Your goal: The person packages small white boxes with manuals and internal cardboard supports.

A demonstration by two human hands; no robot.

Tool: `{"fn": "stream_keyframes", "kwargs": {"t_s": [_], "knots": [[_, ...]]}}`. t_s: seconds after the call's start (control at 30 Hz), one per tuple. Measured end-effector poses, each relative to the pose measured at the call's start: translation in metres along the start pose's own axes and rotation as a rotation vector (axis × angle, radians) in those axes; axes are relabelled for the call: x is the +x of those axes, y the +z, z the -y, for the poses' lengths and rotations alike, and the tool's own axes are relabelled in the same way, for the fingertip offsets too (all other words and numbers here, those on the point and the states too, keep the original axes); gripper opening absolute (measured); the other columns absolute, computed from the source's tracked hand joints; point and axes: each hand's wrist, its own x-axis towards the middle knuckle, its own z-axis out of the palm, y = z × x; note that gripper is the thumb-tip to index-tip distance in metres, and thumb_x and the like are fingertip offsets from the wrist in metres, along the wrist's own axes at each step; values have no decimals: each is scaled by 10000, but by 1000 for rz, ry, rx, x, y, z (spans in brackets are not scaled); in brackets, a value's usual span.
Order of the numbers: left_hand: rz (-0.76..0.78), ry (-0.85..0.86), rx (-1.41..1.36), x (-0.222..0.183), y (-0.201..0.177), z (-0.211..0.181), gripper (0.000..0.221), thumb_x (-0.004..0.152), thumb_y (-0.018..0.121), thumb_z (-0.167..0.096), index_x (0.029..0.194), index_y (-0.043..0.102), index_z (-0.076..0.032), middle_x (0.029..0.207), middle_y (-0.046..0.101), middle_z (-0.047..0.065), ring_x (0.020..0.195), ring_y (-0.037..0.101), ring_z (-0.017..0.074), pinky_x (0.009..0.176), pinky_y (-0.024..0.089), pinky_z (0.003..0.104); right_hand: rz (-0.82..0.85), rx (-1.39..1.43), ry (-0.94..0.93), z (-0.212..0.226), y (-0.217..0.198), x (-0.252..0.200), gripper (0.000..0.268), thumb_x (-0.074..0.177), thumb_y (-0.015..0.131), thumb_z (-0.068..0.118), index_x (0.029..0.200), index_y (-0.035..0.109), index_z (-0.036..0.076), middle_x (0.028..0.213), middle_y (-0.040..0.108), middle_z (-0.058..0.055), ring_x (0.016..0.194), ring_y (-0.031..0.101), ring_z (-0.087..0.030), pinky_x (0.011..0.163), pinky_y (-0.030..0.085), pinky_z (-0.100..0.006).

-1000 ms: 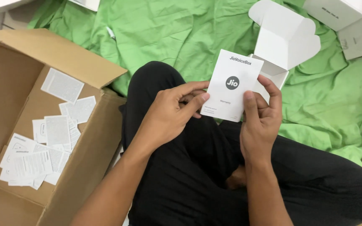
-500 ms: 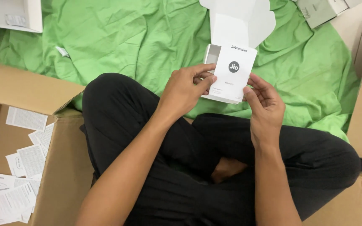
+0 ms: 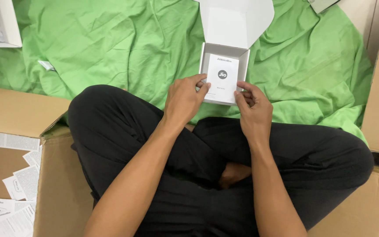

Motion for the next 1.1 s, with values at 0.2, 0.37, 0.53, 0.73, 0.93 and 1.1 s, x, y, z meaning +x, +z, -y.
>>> {"fn": "stream_keyframes", "kwargs": {"t_s": [0.2,0.37,0.53,0.73,0.93,1.1], "knots": [[39,3,223,3,0,-11,325,967,606,-280,1187,744,-85,906,777,134,742,723,365,685,556,482,13,-9,-34,-11,2,4,331,974,679,109,1293,684,18,1067,746,-121,989,719,-163,875,588,-294],[51,54,267,2,8,-2,359,1028,523,-249,1262,694,-36,864,740,210,738,701,413,696,544,525,-5,-42,-51,-12,5,2,336,987,667,107,1308,676,7,1143,762,-150,1037,745,-187,898,591,-303],[72,134,271,1,13,5,410,1037,483,-199,1335,606,54,846,718,252,713,697,426,672,545,529,-1,-50,-74,-8,6,0,333,995,666,110,1307,672,-5,1180,757,-157,1075,743,-195,926,589,-306],[144,119,314,2,15,4,472,1035,457,-180,1420,499,88,885,721,262,728,701,431,680,545,525,9,-80,-119,-8,7,0,325,1003,649,107,1307,670,-7,1275,725,-168,1136,732,-225,971,583,-323],[140,212,223,-1,28,26,502,1063,437,-189,1446,437,136,1295,597,350,984,689,467,868,545,509,41,-130,-166,-9,8,-2,322,1021,621,102,1318,654,-16,1370,668,-188,1133,727,-246,983,579,-339],[140,289,219,-3,33,35,475,1109,438,-214,1462,469,103,1453,555,288,1227,649,435,1043,498,475,34,-99,-183,-9,8,-1,344,1027,614,115,1349,638,-5,1313,705,-178,1157,721,-248,1000,572,-349]]}}
